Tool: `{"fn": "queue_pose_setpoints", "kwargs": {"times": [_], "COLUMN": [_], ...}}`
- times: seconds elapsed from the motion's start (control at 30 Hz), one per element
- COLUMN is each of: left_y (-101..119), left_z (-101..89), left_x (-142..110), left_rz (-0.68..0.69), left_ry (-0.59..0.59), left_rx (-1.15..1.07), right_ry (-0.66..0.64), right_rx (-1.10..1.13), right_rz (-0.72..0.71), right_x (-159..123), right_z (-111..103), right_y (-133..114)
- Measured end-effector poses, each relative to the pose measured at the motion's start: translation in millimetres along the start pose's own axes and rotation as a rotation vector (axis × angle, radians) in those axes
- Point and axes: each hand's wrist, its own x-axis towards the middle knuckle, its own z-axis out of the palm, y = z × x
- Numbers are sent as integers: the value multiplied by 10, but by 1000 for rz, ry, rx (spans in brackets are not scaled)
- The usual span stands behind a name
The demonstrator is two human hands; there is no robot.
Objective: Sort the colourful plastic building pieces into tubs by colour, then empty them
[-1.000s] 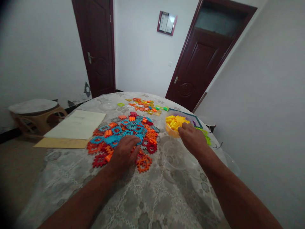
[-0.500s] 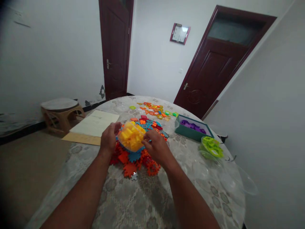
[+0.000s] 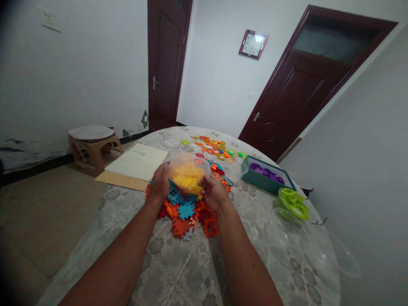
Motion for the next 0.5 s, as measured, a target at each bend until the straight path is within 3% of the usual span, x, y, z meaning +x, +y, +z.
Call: {"fn": "queue_pose_setpoints", "kwargs": {"times": [0.13, 0.27, 0.37, 0.5], "left_y": [-97, -162, -173, -168], "left_z": [72, 151, 184, 192], "left_x": [-17, -62, -104, -132], "left_rz": [112, 283, 400, 518], "left_ry": [-46, -68, -87, -111], "left_rx": [118, 289, 396, 477], "right_ry": [62, 17, 4, 94], "right_rx": [204, 296, 225, -47], "right_rz": [112, 89, -37, -387], "right_x": [15, -48, -161, -423], "right_z": [11, 19, -58, -346], "right_y": [-116, -322, -557, -1020]}}
